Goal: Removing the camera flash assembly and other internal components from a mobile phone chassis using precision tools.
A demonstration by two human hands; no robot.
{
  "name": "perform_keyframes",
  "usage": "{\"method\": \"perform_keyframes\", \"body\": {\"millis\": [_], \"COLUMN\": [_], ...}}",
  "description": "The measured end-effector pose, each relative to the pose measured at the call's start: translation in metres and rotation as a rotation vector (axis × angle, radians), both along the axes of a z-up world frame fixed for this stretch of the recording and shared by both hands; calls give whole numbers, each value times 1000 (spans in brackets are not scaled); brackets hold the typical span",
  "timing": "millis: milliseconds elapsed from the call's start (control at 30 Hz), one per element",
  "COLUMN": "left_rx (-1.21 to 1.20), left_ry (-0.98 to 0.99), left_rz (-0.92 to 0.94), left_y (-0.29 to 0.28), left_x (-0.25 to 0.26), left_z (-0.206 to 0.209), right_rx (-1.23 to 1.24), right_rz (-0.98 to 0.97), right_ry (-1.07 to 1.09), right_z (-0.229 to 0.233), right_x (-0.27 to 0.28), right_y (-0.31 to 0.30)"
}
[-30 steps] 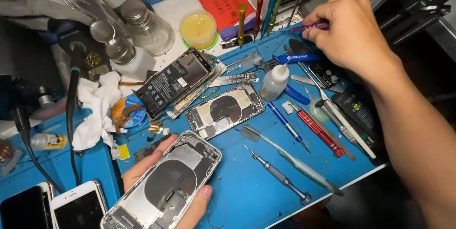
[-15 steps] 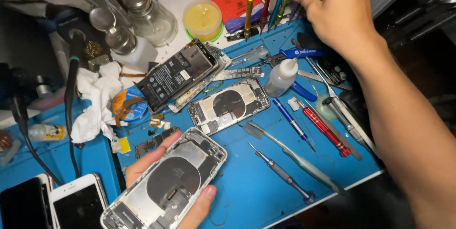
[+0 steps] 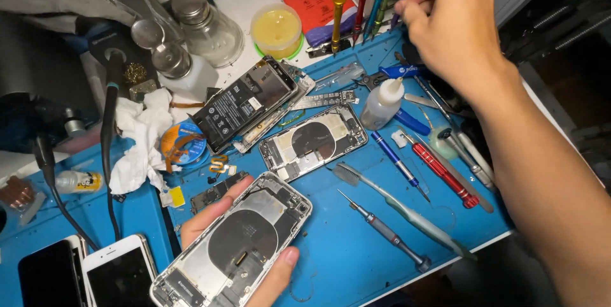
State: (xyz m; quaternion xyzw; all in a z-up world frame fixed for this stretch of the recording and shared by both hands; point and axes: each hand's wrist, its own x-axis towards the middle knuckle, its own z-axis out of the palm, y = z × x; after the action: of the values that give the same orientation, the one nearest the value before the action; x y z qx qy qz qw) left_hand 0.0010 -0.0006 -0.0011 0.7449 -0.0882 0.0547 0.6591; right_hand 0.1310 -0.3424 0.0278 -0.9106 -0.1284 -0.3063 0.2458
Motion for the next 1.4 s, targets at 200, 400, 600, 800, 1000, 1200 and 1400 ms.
{"method": "perform_keyframes", "body": {"millis": [200, 400, 600, 800, 1000, 1200, 1400], "left_rx": [-15, 45, 92, -11, -20, -55, -57], "left_ry": [-34, 12, 41, 62, 33, 26, 52], "left_rz": [-40, 9, 36, -1, -30, -18, -17], "left_y": [4, -2, -2, -1, 0, -2, 0], "left_x": [3, 0, -2, -2, -1, -2, -2], "left_z": [-8, -5, 0, -4, -6, -5, -1], "right_rx": [65, 138, 116, 162, -2, 151, 675], "right_rz": [-67, 52, -242, -178, -129, -52, 201], "right_ry": [70, 131, 622, 712, 600, 624, 449], "right_z": [11, 16, 33, -12, -25, -5, 31], "right_x": [-22, -15, -18, 12, 21, 10, -46], "right_y": [-4, -16, 8, 10, 5, 13, 9]}}
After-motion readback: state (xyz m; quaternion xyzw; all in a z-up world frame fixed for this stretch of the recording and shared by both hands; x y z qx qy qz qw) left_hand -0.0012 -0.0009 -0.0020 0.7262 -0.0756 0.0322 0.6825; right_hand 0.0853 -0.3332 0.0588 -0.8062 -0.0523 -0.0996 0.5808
